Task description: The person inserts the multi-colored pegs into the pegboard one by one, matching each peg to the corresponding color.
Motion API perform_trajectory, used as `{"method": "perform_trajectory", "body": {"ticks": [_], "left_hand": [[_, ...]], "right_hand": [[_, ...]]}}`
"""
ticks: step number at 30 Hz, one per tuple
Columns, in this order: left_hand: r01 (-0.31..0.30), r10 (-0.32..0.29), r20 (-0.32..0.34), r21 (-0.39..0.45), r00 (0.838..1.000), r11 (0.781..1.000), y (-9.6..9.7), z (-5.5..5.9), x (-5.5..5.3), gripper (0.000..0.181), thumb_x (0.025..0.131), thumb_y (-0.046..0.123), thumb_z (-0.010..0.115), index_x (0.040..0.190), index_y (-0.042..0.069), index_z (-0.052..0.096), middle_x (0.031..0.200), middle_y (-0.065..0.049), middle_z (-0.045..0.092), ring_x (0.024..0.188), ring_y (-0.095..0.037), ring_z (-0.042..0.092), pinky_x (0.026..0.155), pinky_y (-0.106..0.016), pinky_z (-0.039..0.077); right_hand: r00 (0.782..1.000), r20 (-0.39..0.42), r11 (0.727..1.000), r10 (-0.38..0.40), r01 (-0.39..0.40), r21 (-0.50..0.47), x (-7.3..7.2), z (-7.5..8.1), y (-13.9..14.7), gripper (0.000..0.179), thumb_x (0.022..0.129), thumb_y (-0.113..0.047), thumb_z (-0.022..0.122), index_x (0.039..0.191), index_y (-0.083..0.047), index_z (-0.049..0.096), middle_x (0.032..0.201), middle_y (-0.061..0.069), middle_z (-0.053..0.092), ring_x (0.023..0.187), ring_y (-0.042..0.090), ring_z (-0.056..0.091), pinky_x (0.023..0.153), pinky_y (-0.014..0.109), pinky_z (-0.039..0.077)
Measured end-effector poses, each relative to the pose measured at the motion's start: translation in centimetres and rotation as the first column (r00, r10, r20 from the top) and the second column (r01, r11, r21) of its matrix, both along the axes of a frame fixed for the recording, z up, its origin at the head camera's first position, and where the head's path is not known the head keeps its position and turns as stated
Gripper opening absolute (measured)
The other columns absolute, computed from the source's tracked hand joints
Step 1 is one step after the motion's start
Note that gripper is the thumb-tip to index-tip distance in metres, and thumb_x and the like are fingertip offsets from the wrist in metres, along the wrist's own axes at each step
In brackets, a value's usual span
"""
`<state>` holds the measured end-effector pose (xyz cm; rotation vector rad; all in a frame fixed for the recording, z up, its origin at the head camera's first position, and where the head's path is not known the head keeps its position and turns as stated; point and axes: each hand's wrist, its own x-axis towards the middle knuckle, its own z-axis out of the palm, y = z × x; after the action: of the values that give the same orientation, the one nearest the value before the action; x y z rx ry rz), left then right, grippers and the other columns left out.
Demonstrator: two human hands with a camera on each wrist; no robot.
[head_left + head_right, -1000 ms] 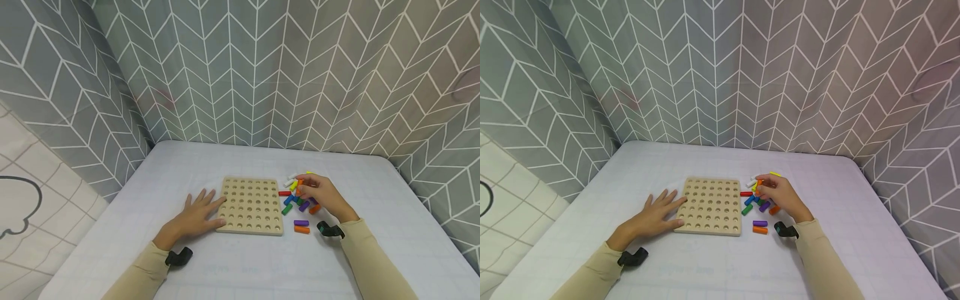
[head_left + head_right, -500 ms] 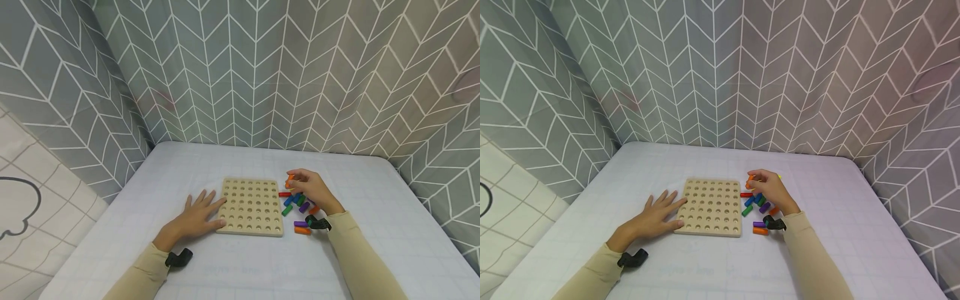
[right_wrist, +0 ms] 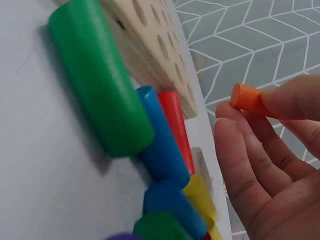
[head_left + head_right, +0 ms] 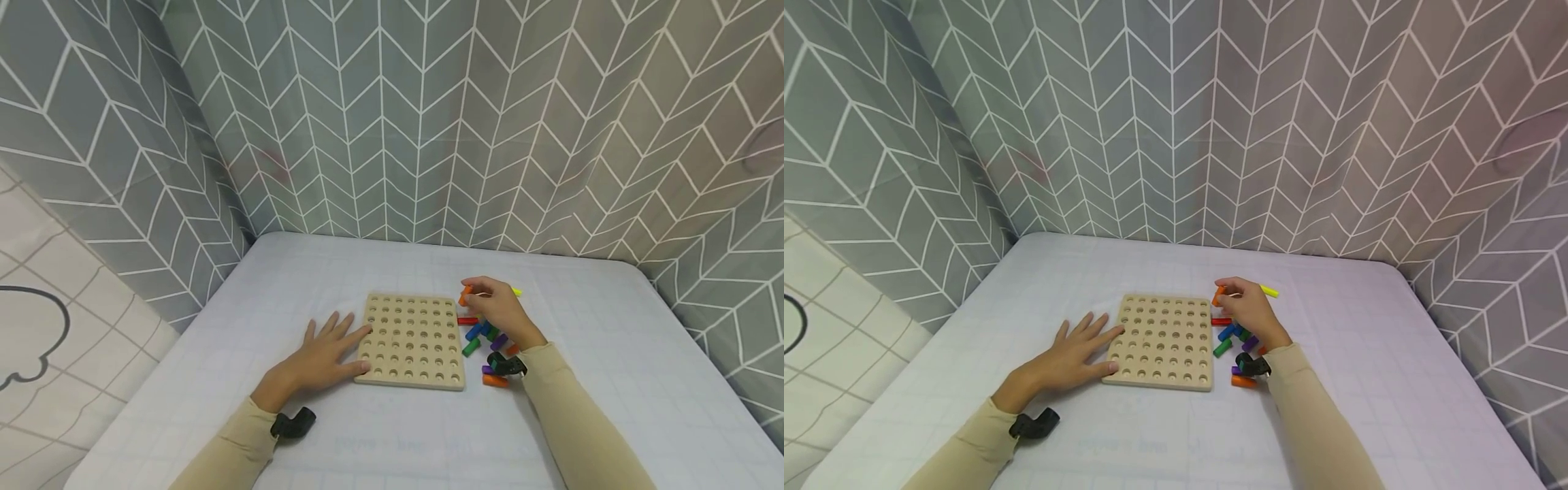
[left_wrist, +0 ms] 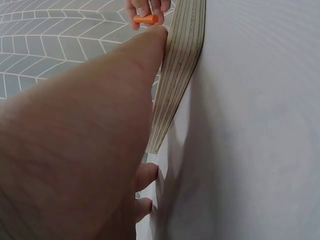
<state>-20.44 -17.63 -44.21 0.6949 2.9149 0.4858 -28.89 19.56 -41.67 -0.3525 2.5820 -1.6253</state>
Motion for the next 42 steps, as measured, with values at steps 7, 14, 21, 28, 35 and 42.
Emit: {"method": "perform_trajectory", "body": {"ticks": [7,14,21,28,35,42], "left_hand": [[-0.01,0.01,0.006,0.008,1.0,1.0,-0.1,-0.3,0.0,0.08,0.092,0.074,0.047,0.158,0.03,0.034,0.165,-0.014,0.021,0.151,-0.041,0.005,0.112,-0.073,-0.002],[-0.009,0.009,0.001,0.01,1.0,1.0,0.0,-0.5,-0.2,0.081,0.092,0.075,0.045,0.158,0.031,0.033,0.165,-0.012,0.02,0.152,-0.039,0.004,0.113,-0.072,-0.003],[-0.006,0.006,0.003,0.0,1.0,1.0,0.1,-0.7,-0.3,0.081,0.092,0.075,0.045,0.159,0.032,0.032,0.166,-0.011,0.019,0.152,-0.038,0.003,0.113,-0.071,-0.004],[0.0,0.0,0.011,0.002,1.0,1.0,0.1,-0.6,-0.3,0.08,0.092,0.074,0.045,0.159,0.031,0.032,0.166,-0.011,0.018,0.152,-0.038,0.002,0.113,-0.071,-0.005],[0.009,-0.009,0.008,0.005,1.0,1.0,-0.1,-0.3,-0.2,0.081,0.093,0.074,0.044,0.159,0.029,0.032,0.165,-0.013,0.019,0.152,-0.04,0.003,0.112,-0.073,-0.004],[0.003,-0.003,0.003,-0.005,1.0,1.0,-0.2,-0.6,-0.4,0.08,0.093,0.074,0.044,0.159,0.03,0.03,0.165,-0.012,0.019,0.152,-0.039,0.003,0.112,-0.073,-0.004]], "right_hand": [[1.0,-0.002,1.0,-0.009,0.009,-0.008,-0.4,0.5,-0.9,0.04,0.1,-0.011,0.062,0.138,0.001,0.057,0.119,0.019,0.061,0.102,0.037,0.066,0.082,0.04,0.06],[1.0,0.012,1.0,-0.014,0.014,-0.013,-0.7,0.4,-1.0,0.04,0.099,-0.009,0.063,0.137,0.002,0.057,0.118,0.02,0.062,0.104,0.037,0.064,0.082,0.039,0.06],[0.999,0.023,0.999,-0.033,0.032,0.021,-0.8,0.3,-1.3,0.039,0.098,-0.01,0.064,0.135,0.0,0.06,0.115,0.018,0.064,0.099,0.032,0.066,0.082,0.038,0.06],[0.999,-0.023,0.998,-0.023,0.025,0.056,-1.1,-0.3,-1.5,0.04,0.098,-0.01,0.063,0.135,0.003,0.058,0.116,0.02,0.064,0.097,0.032,0.067,0.079,0.036,0.06],[0.999,-0.005,0.998,-0.033,0.034,0.052,-1.4,-0.6,-2.1,0.039,0.097,-0.011,0.065,0.133,0.004,0.06,0.11,0.019,0.069,0.094,0.03,0.069,0.078,0.037,0.06],[0.999,-0.011,0.998,-0.035,0.036,0.06,-1.6,-0.8,-2.3,0.038,0.096,-0.011,0.068,0.13,0.003,0.062,0.106,0.016,0.071,0.093,0.029,0.067,0.077,0.036,0.06]]}}
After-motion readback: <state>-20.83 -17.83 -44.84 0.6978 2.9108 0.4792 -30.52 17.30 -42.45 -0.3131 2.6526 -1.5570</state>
